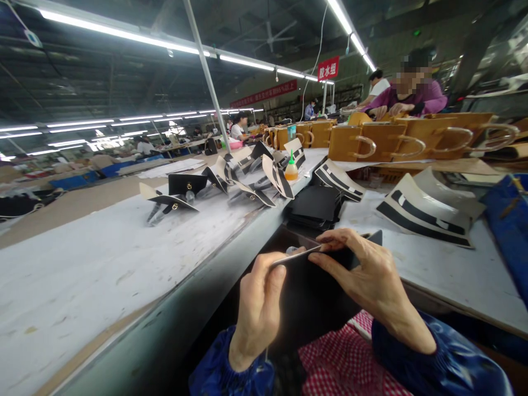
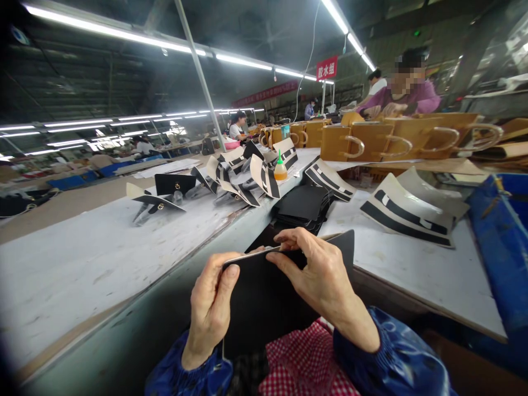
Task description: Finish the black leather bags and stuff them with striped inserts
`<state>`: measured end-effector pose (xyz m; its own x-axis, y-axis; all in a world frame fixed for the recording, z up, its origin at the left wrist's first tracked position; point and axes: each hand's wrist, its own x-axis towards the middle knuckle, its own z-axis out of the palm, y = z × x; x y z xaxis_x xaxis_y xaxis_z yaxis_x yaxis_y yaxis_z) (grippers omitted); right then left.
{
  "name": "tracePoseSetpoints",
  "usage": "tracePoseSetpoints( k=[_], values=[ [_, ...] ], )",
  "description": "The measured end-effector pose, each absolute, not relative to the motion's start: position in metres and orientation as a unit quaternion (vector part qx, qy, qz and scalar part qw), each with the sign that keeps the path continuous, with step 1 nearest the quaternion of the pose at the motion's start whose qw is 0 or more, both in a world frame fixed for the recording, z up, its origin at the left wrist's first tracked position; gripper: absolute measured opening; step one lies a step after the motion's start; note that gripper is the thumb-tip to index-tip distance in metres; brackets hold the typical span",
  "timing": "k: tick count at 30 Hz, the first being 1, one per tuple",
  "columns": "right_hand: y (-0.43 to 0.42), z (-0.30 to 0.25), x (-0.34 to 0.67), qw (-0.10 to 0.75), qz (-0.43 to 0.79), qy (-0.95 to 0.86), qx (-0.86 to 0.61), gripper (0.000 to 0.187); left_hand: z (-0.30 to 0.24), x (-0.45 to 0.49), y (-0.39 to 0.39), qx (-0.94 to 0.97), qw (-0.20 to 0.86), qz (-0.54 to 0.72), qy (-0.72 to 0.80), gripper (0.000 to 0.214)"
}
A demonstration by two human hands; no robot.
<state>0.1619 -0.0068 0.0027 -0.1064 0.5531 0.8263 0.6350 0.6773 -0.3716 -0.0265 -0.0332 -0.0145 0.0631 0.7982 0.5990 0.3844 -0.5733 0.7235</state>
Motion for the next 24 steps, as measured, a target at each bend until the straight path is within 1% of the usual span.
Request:
tracePoseSetpoints(
  k=[7, 12, 17, 24],
  values=[
    [0.003, -0.004, 0.164, 0.517, -0.016, -0.704, -0.487, 0.024, -0.021, -0.024, -0.03, 0.71, 0.166, 0.545, 0.414, 0.024],
    [0.01, -0.007, 0.168, 0.52, 0.001, -0.702, -0.486, 0.017, -0.021, -0.027, -0.027, 0.708, 0.143, 0.563, 0.403, 0.022],
    [0.011, -0.007, 0.171, 0.515, 0.011, -0.715, -0.472, 0.014, -0.021, -0.027, -0.028, 0.718, 0.124, 0.563, 0.391, 0.024],
    [0.01, -0.005, 0.173, 0.485, 0.005, -0.754, -0.443, 0.017, -0.026, -0.03, -0.029, 0.759, 0.076, 0.542, 0.354, 0.03]
  ],
)
